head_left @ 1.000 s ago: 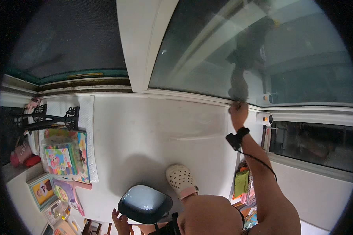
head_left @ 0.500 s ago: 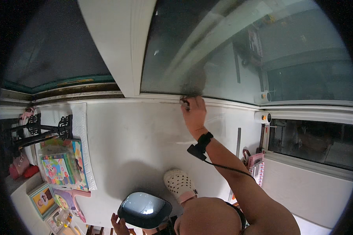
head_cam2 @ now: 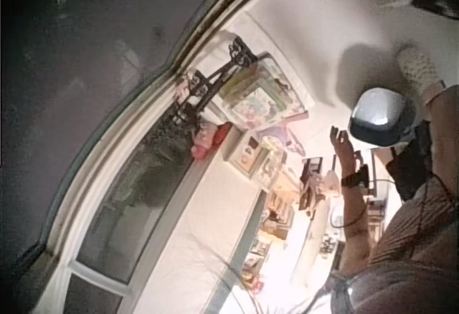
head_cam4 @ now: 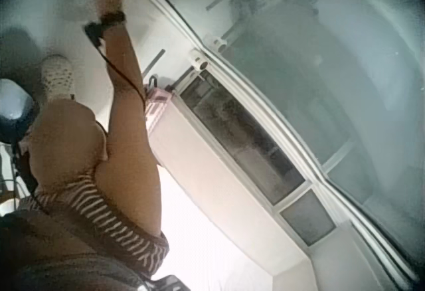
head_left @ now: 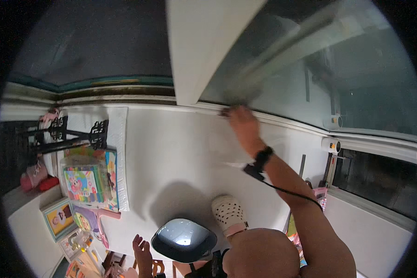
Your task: The person is washing a cloth in a basin and using it to clean a window track and frame.
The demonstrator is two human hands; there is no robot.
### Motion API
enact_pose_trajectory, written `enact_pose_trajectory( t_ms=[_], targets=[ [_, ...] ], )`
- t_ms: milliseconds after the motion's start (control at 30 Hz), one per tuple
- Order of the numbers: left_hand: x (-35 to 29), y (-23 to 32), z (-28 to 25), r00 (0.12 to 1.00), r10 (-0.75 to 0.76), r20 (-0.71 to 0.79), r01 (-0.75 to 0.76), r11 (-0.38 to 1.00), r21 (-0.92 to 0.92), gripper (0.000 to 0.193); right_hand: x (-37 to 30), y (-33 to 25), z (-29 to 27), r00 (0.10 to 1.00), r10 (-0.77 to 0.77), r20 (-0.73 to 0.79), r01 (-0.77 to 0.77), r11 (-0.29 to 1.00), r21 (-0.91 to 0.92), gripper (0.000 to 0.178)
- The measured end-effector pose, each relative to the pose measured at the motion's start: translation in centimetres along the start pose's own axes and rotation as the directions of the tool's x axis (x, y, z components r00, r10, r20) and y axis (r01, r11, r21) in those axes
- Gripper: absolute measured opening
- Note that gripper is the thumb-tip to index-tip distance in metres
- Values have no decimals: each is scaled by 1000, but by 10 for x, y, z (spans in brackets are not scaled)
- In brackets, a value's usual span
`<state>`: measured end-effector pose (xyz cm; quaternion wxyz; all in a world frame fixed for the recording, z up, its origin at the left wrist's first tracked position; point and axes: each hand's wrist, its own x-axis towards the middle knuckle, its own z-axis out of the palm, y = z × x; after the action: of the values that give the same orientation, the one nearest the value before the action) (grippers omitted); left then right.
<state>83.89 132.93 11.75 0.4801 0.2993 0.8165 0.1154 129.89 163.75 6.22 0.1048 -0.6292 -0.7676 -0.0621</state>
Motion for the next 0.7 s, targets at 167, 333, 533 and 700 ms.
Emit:
enact_pose_trajectory(
  t_ms=[167, 333, 533, 700],
  targets=[
    [-14, -31, -7, 999, -21, -50, 17, 997, -81, 48, -42, 63, -22, 995, 12, -102, -18, 998, -52, 17],
    [-2, -20, 4, 982, 155, -111, -161, 985, -53, 48, 5, 0, -4, 991, -42, -124, 45, 999, 27, 17],
    [44, 62, -4, 902, 383, -198, -385, 922, 32, 43, 36, -49, -21, 998, -60, 9, 57, 969, 239, 15],
    [107, 134, 27, 744, 620, -248, -595, 784, 174, 39, 9, -71, -41, 911, 39, 410, -219, 889, 403, 18]
  ],
)
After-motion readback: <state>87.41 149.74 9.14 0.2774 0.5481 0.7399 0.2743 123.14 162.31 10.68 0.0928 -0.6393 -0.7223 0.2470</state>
